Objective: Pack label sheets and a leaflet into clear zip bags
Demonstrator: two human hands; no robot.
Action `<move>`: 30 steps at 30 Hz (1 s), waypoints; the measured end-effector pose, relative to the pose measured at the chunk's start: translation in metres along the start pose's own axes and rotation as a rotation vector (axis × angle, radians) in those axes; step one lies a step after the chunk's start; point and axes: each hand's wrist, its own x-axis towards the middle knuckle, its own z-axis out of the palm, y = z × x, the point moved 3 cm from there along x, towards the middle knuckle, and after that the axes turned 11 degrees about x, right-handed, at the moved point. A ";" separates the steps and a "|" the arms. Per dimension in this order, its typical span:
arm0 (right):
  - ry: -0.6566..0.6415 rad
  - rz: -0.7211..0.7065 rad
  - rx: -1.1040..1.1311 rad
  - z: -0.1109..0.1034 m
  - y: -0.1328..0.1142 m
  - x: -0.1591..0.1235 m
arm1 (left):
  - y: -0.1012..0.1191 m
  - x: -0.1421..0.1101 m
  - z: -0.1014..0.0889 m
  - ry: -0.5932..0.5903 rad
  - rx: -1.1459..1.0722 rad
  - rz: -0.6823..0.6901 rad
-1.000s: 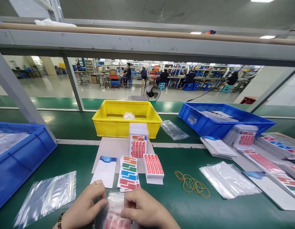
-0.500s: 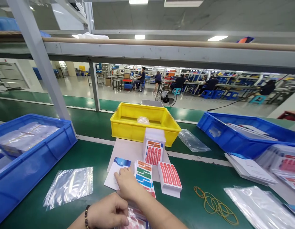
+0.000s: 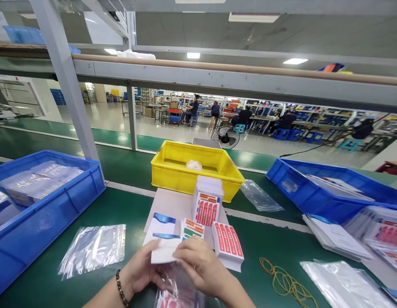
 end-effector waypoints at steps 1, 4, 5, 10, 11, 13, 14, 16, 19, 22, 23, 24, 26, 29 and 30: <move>-0.015 0.046 0.040 -0.004 0.001 -0.003 | 0.000 0.000 0.000 0.037 -0.022 0.017; 0.094 0.395 -0.049 -0.019 0.033 -0.006 | 0.000 -0.001 0.000 0.122 -0.080 0.072; 0.145 0.578 -0.157 -0.023 0.049 -0.007 | 0.000 -0.002 0.001 0.111 -0.088 0.075; 0.178 0.796 -0.256 -0.022 0.101 -0.002 | 0.001 -0.008 0.011 -0.079 -0.015 0.075; 0.185 0.811 -0.255 -0.019 0.105 -0.002 | 0.002 -0.009 0.012 -0.105 0.004 0.084; 0.224 0.827 -0.240 -0.017 0.107 -0.003 | 0.002 -0.010 0.014 -0.133 0.035 0.106; 0.251 0.829 -0.223 -0.018 0.106 -0.004 | 0.002 -0.010 0.015 -0.133 0.044 0.114; 0.316 0.818 -0.161 -0.024 0.106 -0.007 | 0.001 -0.009 0.015 -0.110 0.049 0.111; 0.451 0.766 -0.014 -0.041 0.105 -0.015 | -0.002 -0.007 0.013 -0.053 0.046 0.049; 0.625 0.708 0.154 -0.057 0.102 -0.028 | -0.006 -0.004 0.011 0.009 0.019 -0.015; 0.677 0.695 0.210 -0.059 0.099 -0.032 | -0.007 -0.003 0.010 0.033 0.001 -0.025; 0.718 0.686 0.265 -0.059 0.096 -0.035 | -0.008 -0.003 0.010 0.055 -0.017 -0.031; 0.769 0.670 0.359 -0.053 0.088 -0.038 | -0.010 -0.002 0.010 0.079 -0.043 -0.034; 0.795 0.668 0.568 -0.034 0.072 -0.036 | -0.011 -0.001 0.011 0.056 -0.062 -0.028; 0.795 0.673 0.646 -0.029 0.067 -0.034 | -0.011 -0.001 0.012 0.039 -0.068 -0.024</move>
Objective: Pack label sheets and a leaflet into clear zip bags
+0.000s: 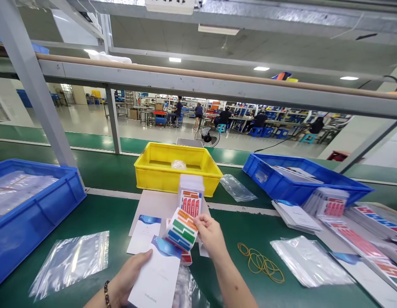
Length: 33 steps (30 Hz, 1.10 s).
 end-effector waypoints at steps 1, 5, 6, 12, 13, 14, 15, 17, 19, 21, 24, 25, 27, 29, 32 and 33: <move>-0.011 0.032 0.064 0.004 -0.001 -0.005 | 0.000 0.000 0.000 -0.016 -0.003 0.003; 0.109 0.003 0.265 0.001 -0.013 -0.014 | 0.000 0.001 0.001 -0.054 0.023 0.022; 0.148 -0.006 0.310 -0.002 -0.016 -0.015 | 0.000 0.001 0.000 -0.049 0.027 0.022; -0.150 0.165 0.145 0.019 0.005 -0.025 | 0.003 -0.001 0.003 0.021 0.004 -0.003; -0.198 0.161 0.079 0.026 0.012 -0.028 | 0.003 -0.001 0.003 0.046 0.002 -0.003; -0.221 0.146 0.020 0.033 0.019 -0.031 | 0.004 -0.001 0.003 0.070 0.003 -0.001; -0.225 0.122 -0.033 0.038 0.026 -0.034 | 0.004 -0.001 0.003 0.079 0.008 0.005; -0.208 0.073 -0.125 0.044 0.034 -0.037 | 0.004 -0.001 0.005 0.043 0.033 0.036; -0.209 0.045 -0.207 0.043 0.035 -0.038 | 0.003 -0.001 0.007 -0.014 0.068 0.059; -0.216 -0.006 -0.326 0.035 0.029 -0.036 | 0.003 -0.002 0.008 -0.036 0.078 0.063; -0.107 -0.167 -0.727 0.008 0.012 -0.024 | 0.005 -0.005 0.010 -0.017 0.071 0.039; -0.038 -0.209 -0.906 -0.002 0.008 -0.020 | 0.006 -0.006 0.011 -0.006 0.075 0.026; 0.069 -0.202 -1.175 -0.021 0.004 -0.010 | 0.007 -0.006 0.011 0.020 0.091 0.001; 0.106 -0.149 -1.294 -0.032 0.007 -0.004 | 0.007 -0.005 0.009 0.045 0.100 -0.005; 0.104 -0.092 -1.361 -0.033 0.014 0.000 | 0.006 -0.002 0.006 0.054 0.090 0.026; 0.102 -0.080 -1.376 -0.032 0.016 0.000 | 0.006 -0.001 0.006 0.056 0.082 0.033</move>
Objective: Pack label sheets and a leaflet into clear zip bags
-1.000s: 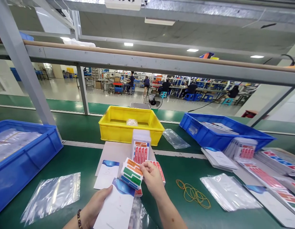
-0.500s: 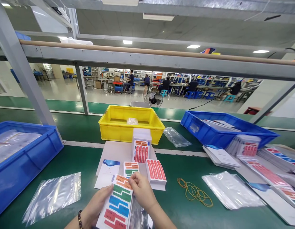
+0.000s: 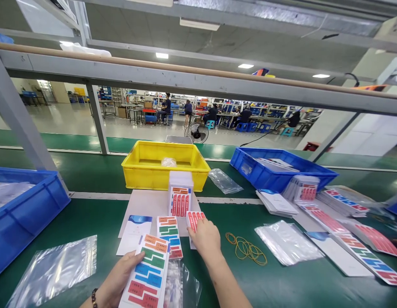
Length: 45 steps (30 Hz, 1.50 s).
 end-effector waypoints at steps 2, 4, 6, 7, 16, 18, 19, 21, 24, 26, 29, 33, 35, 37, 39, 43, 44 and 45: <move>-0.013 0.012 -0.018 0.001 -0.003 0.000 | 0.000 0.001 -0.001 0.009 -0.021 -0.008; -0.026 0.022 -0.022 0.000 -0.004 0.000 | 0.000 0.000 -0.001 0.024 -0.041 -0.018; -0.032 0.028 -0.018 -0.001 -0.003 0.000 | 0.001 0.000 0.000 0.028 -0.052 -0.024; -0.033 0.028 -0.013 -0.002 -0.002 0.000 | 0.001 0.000 0.000 0.031 -0.051 -0.025; 0.166 -0.188 0.093 -0.011 0.002 -0.012 | 0.002 0.001 -0.003 0.154 -0.025 -0.029; 0.420 -0.404 0.214 -0.023 -0.018 -0.028 | 0.000 0.003 -0.004 0.139 -0.062 -0.021; 0.571 -0.560 0.298 -0.030 -0.031 -0.039 | -0.002 0.005 -0.004 0.125 -0.089 -0.010; 0.654 -0.823 0.420 -0.033 -0.059 -0.063 | -0.005 0.008 -0.006 0.123 -0.137 0.020; 0.556 -1.011 0.441 -0.020 -0.098 -0.090 | -0.006 0.010 -0.009 0.171 -0.144 0.071; 0.501 -1.070 0.425 -0.008 -0.114 -0.100 | -0.005 0.008 -0.008 0.174 -0.126 0.081; 0.436 -1.093 0.439 0.004 -0.120 -0.104 | -0.002 0.006 -0.004 0.108 -0.075 0.114; 0.247 -1.033 0.622 0.001 -0.107 -0.096 | 0.002 0.004 0.000 -0.027 -0.005 0.245; 0.207 -0.872 0.808 -0.003 -0.093 -0.086 | 0.001 0.003 0.001 -0.068 -0.023 0.232; 0.175 -0.532 1.049 -0.001 -0.077 -0.072 | -0.001 0.001 0.001 -0.086 -0.027 0.198; -0.021 -0.166 1.333 0.010 -0.065 -0.060 | -0.002 -0.001 0.001 -0.100 0.013 0.191; -0.511 0.132 1.721 0.024 -0.062 -0.049 | 0.001 -0.001 0.000 -0.146 0.225 0.251; -0.479 0.170 1.759 0.023 -0.058 -0.045 | 0.002 0.000 -0.002 -0.123 0.313 0.273; -0.391 0.213 1.790 0.020 -0.052 -0.041 | 0.003 0.001 -0.005 -0.076 0.413 0.291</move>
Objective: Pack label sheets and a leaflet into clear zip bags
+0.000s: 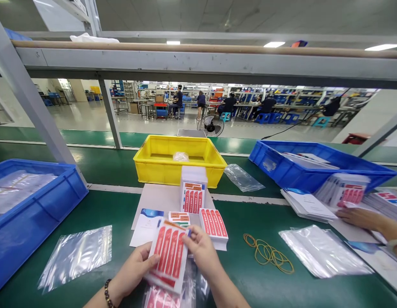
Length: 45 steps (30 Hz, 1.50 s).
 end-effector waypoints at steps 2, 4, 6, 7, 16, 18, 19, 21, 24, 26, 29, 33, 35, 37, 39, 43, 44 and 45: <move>0.169 -0.112 0.079 -0.011 -0.010 0.004 | -0.001 0.001 -0.006 0.077 0.242 -0.017; 0.284 -0.193 0.159 -0.019 -0.016 0.006 | 0.001 0.000 -0.007 0.065 0.446 -0.028; 0.301 -0.207 0.188 -0.020 -0.015 0.007 | 0.004 -0.002 -0.004 -0.032 0.553 0.034; 0.278 -0.193 0.178 -0.019 -0.013 0.007 | 0.006 -0.003 -0.002 -0.071 0.565 0.077; 0.144 -0.107 -0.012 -0.015 -0.008 0.005 | 0.007 0.000 -0.007 0.072 0.390 0.171; 0.063 -0.060 -0.027 -0.008 -0.007 0.003 | 0.005 0.001 -0.006 0.086 0.388 0.178; 0.025 -0.038 -0.035 -0.005 -0.005 0.002 | 0.005 0.001 -0.006 0.091 0.378 0.177; -0.043 -0.003 -0.073 0.003 -0.002 -0.001 | 0.004 0.001 -0.006 0.109 0.347 0.167; -0.161 -0.030 -0.294 0.012 -0.002 -0.006 | 0.005 0.001 -0.007 0.183 0.310 0.169; -0.284 -0.081 -0.495 0.017 -0.005 -0.009 | 0.006 0.000 -0.008 0.237 0.291 0.194; -0.447 -0.092 -0.630 0.021 -0.005 -0.014 | 0.007 -0.001 -0.007 0.279 0.252 0.221; -0.466 0.044 -0.559 0.018 0.002 -0.016 | 0.003 -0.001 -0.006 0.257 0.151 0.163; -0.393 0.071 -0.510 0.015 0.004 -0.015 | -0.001 0.000 -0.004 0.211 0.049 0.063; -0.328 0.068 -0.470 0.013 0.006 -0.014 | -0.004 0.001 -0.002 0.171 -0.010 -0.034; -0.298 0.082 -0.449 0.013 0.006 -0.014 | -0.004 0.001 -0.001 0.170 0.008 -0.091; -0.295 0.103 -0.467 0.018 0.007 -0.015 | -0.003 0.001 -0.001 0.226 0.069 -0.114; -0.297 0.094 -0.476 0.019 0.007 -0.015 | -0.002 0.001 -0.001 0.231 0.074 -0.107; -0.296 0.082 -0.485 0.021 0.006 -0.015 | -0.002 0.001 -0.001 0.229 0.076 -0.101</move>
